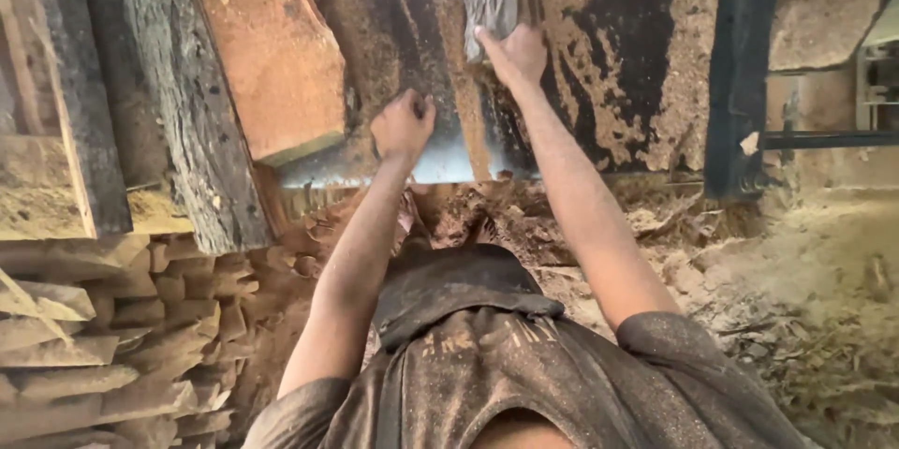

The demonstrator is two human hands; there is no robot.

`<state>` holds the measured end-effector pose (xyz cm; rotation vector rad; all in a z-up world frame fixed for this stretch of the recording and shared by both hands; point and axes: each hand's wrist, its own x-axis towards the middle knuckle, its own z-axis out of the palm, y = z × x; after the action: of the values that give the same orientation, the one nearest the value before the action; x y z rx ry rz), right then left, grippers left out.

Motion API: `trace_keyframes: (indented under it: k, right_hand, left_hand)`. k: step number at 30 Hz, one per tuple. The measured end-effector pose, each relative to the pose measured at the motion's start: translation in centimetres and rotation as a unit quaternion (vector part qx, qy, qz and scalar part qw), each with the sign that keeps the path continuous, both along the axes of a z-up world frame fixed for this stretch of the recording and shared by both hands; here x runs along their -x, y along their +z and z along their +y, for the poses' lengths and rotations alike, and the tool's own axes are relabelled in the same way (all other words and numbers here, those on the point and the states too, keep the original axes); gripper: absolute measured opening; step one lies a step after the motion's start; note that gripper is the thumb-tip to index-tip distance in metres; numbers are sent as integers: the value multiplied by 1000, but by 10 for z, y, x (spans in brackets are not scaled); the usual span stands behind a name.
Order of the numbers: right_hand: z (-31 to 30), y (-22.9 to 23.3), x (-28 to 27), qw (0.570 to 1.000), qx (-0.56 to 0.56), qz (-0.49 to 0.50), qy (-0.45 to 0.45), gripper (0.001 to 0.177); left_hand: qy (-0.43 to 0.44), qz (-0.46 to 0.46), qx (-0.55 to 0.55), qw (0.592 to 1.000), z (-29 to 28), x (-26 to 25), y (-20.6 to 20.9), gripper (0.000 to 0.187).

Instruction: The person uses a large horizontal band saw to mill a log into planks, repeatedly positioning the log on the carriage and pushing the saw through the wood.

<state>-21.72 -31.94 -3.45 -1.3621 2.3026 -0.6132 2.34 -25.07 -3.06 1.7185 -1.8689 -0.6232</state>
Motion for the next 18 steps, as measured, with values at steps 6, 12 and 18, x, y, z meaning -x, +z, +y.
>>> trace_keyframes:
  k: [6, 12, 18]
  right_hand:
    - [83, 14, -24, 1000, 13, 28, -1, 71]
    - [162, 15, -41, 996, 84, 8, 38, 50]
    - [236, -14, -58, 977, 206, 5, 47, 43]
  left_hand:
    - [-16, 52, -94, 994, -17, 48, -2, 76]
    - [-17, 51, -201, 978, 27, 108, 22, 131]
    - [-15, 18, -236, 971, 95, 91, 18, 129]
